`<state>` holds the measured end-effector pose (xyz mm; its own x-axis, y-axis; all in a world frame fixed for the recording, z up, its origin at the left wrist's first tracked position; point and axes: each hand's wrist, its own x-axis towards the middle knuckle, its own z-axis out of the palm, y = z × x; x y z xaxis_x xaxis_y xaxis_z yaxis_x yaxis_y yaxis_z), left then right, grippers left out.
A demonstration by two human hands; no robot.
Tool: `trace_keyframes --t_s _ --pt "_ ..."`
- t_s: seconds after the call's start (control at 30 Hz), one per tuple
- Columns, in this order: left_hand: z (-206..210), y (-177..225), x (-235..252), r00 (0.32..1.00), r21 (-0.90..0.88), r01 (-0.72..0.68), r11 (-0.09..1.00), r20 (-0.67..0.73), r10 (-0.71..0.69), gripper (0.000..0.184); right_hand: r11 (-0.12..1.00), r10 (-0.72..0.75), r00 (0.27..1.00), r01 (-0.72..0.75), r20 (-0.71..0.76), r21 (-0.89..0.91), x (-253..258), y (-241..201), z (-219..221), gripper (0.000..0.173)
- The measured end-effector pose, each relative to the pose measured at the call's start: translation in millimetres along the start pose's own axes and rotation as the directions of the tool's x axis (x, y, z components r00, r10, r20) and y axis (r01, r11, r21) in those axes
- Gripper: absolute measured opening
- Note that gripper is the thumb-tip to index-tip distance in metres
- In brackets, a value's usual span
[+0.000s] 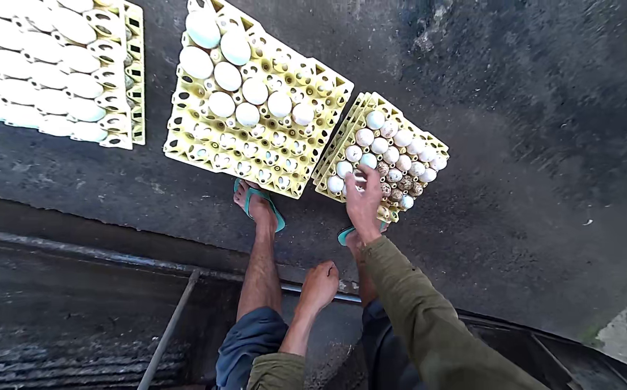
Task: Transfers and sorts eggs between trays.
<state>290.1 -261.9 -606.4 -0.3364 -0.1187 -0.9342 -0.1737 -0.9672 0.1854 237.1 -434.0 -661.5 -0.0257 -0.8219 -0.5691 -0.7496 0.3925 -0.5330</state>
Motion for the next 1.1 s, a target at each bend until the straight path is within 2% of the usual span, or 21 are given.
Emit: trace_keyframes --t_s 0.07,0.13,0.27,0.33,0.37,0.43,0.5,0.57,0.63,0.67,0.73,0.8,0.9,1.0,1.1 --pt "-2 0 0 1.0 0.002 -0.006 1.0 0.011 0.006 0.038 0.967 -0.247 0.966 0.251 0.073 -0.051 25 -29 23 0.044" --pt "-5 -1 -1 1.0 0.001 -0.014 1.0 0.008 0.014 0.037 0.901 -0.378 0.908 0.405 0.178 -0.154 56 -56 49 0.046" --pt "-9 0 -4 1.0 0.001 -0.014 1.0 0.003 0.014 0.035 0.733 -0.478 0.816 0.574 0.324 -0.364 99 -79 83 0.046" --pt "-7 1 -4 1.0 0.005 -0.007 1.0 0.007 0.007 0.035 0.729 -0.505 0.789 0.607 0.35 -0.317 109 -77 76 0.041" --pt "-6 1 -3 1.0 0.003 -0.003 1.0 0.007 0.003 0.035 0.776 -0.492 0.793 0.587 0.36 -0.233 109 -75 65 0.042" --pt "-5 2 -3 1.0 -0.015 0.0 1.0 0.008 0.0 0.037 0.883 -0.409 0.85 0.46 0.332 -0.088 92 -65 33 0.049" --pt "-4 3 -2 1.0 -0.031 -0.014 0.999 -0.005 0.013 0.037 0.965 -0.225 0.928 0.254 0.299 -0.063 61 -40 -7 0.055" --pt "-1 2 -2 1.0 -0.035 -0.025 0.999 -0.011 0.024 0.035 0.996 0.028 0.972 -0.007 0.234 -0.089 26 8 -38 0.058" --pt "0 3 -2 1.0 -0.034 -0.028 0.999 -0.009 0.027 0.033 0.959 0.282 0.953 -0.279 0.115 -0.04 -5 55 -49 0.055" --pt "0 4 -2 1.0 -0.034 -0.027 0.999 -0.006 0.027 0.033 0.915 0.401 0.915 -0.403 0.048 0.029 -16 68 -49 0.051" --pt "-2 6 -3 1.0 -0.036 -0.018 0.999 0.001 0.018 0.033 0.817 0.566 0.822 -0.548 -0.067 0.18 -27 85 -44 0.046" --pt "-4 7 -4 1.0 -0.03 -0.007 1.0 0.007 0.007 0.033 0.757 0.642 0.756 -0.6 -0.124 0.258 -25 94 -38 0.045" --pt "-5 7 -4 1.0 -0.013 0.001 1.0 0.008 -0.001 0.033 0.778 0.628 0.762 -0.607 -0.159 0.163 -11 120 -32 0.053" --pt "-2 8 -3 1.0 -0.009 0.001 1.0 0.021 0.0 0.033 0.844 0.529 0.826 -0.536 -0.194 0.023 -9 107 -37 0.053" --pt "-1 7 -2 1.0 -0.01 -0.008 1.0 0.026 0.009 0.034 0.962 0.249 0.951 -0.265 -0.183 -0.067 -13 59 -36 0.039"
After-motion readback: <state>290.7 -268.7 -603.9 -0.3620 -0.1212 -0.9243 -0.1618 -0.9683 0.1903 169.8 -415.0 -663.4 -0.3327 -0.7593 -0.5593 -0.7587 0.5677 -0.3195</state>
